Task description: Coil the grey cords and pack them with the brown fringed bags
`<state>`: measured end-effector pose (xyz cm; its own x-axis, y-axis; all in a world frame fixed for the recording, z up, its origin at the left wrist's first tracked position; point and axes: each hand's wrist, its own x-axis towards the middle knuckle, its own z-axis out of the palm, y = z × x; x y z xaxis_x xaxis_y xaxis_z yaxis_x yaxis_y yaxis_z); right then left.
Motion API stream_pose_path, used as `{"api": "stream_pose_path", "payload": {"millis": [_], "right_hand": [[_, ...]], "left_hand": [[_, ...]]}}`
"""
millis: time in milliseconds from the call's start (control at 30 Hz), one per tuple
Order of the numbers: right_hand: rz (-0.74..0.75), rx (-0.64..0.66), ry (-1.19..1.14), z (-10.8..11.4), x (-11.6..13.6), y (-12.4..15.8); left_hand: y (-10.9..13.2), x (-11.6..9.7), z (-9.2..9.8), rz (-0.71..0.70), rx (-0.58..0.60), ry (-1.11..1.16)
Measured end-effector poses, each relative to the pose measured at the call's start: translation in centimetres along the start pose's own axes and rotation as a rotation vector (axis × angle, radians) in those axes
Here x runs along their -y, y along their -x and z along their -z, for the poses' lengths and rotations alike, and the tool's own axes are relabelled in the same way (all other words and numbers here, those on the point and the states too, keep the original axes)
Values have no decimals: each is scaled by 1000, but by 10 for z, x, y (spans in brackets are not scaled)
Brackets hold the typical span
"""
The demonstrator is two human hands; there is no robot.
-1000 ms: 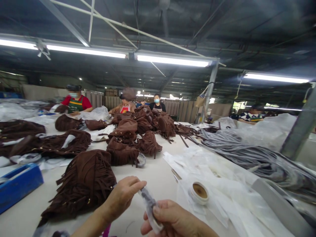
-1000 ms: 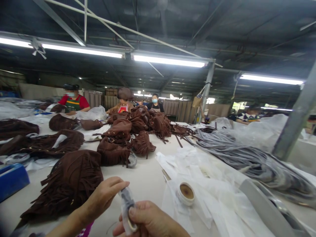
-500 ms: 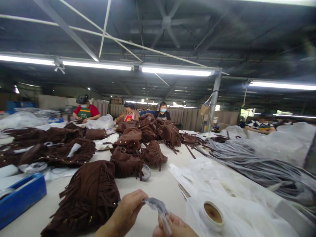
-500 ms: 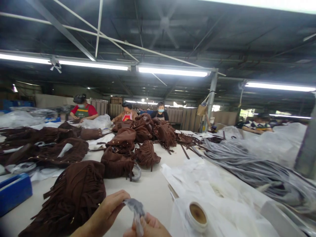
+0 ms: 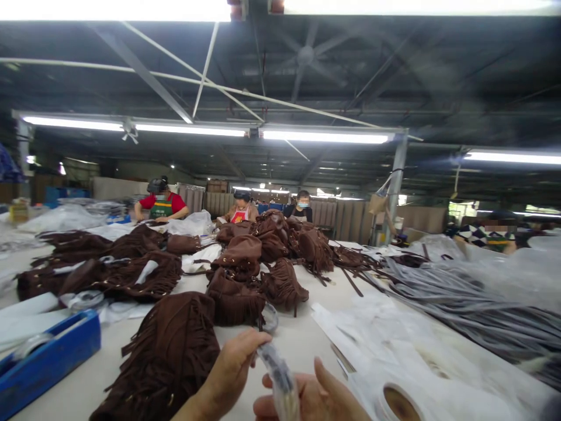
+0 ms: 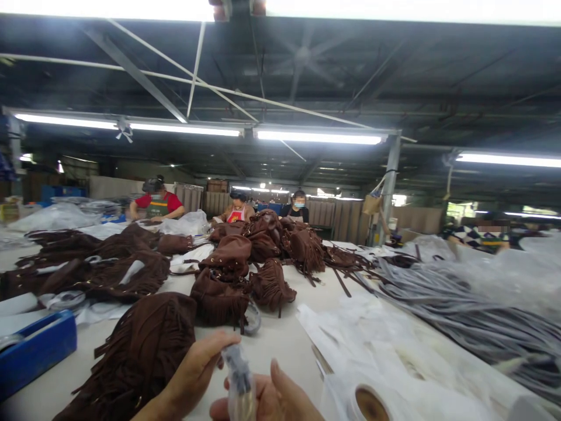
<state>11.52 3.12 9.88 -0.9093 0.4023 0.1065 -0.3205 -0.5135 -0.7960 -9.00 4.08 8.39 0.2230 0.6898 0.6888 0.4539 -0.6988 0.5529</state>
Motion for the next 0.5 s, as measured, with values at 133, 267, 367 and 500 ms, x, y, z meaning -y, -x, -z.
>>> {"api": "stream_pose_path", "payload": {"millis": [133,267,367,500], "right_hand": [[-51,-123,100,-1,-2,4],[-27,-160,206,1,-12,-1],[91,-170,91,-1,-16,-7],[262,-259,-152,-7,-8,-20]], "left_hand": [[5,-3,-4,-26,98,-43],[10,-8,-4,-34,121,-36],[9,-12,-4,40,122,26],[4,-5,-2,183,75,55]]}}
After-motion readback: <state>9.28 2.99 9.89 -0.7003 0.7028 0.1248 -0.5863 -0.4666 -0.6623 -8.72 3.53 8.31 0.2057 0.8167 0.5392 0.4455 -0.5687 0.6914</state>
